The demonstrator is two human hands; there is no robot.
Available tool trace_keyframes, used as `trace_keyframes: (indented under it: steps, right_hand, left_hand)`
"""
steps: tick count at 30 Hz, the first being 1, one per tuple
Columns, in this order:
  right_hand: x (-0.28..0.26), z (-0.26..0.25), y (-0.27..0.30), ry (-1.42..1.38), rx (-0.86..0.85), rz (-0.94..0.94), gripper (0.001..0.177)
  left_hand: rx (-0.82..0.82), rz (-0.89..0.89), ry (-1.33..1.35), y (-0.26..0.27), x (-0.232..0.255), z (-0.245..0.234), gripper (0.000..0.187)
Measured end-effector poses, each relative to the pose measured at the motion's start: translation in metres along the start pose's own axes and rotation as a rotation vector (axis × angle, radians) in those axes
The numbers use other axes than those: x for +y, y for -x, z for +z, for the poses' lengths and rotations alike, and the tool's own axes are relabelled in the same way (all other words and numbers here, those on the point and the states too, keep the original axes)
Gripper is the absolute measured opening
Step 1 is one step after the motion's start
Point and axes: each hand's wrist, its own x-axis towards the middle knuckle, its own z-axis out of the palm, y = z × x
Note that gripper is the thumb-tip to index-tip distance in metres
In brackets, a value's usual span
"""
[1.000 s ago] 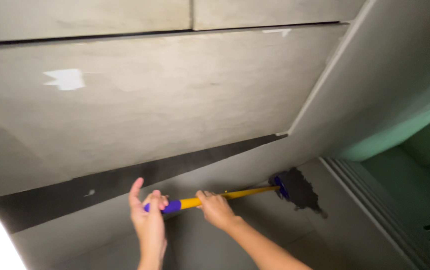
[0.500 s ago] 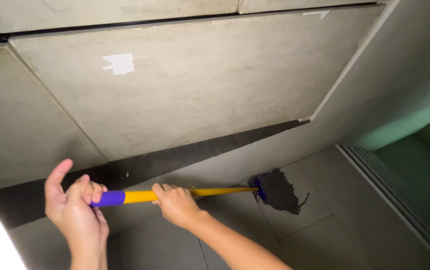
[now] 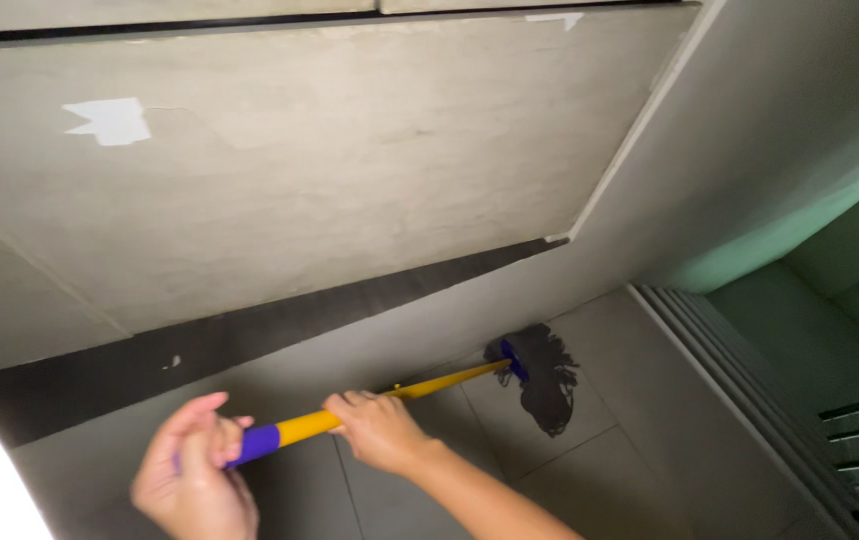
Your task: The person cleans the floor by hand using a mop, moving the mop head back and forth across the tiles near a laundry basket and a staircase.
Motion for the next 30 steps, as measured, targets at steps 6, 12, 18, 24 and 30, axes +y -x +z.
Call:
trace_keyframes:
  steps: [6, 12, 18, 24, 30]
  right_hand:
    - [0.093, -0.017, 0.051, 0.1, -0.117, 0.128, 0.026]
    - [0.195, -0.043, 0.125, 0.262, -0.007, 0.191, 0.033]
    - [0.277, -0.081, 0.167, 0.377, -0.13, 0.578, 0.029]
    - [0.306, -0.072, 0.157, 0.388, -0.052, 0.59, 0.031]
    - [0.249, -0.045, 0.101, 0.294, 0.031, 0.478, 0.028]
  left_hand:
    - [-0.05, -0.139, -0.109, 0.062, -0.073, 0.05, 0.019]
    - [-0.21, -0.266, -0.183, 0.14, -0.149, 0.112, 0.021]
    - [-0.483, -0.358, -0.111, 0.188, -0.186, 0.184, 0.039]
    - [-0.495, -0.413, -0.048, 0.173, -0.191, 0.197, 0.052]
    - [-0.411, -0.456, -0.086, 0.106, -0.15, 0.155, 0.055]
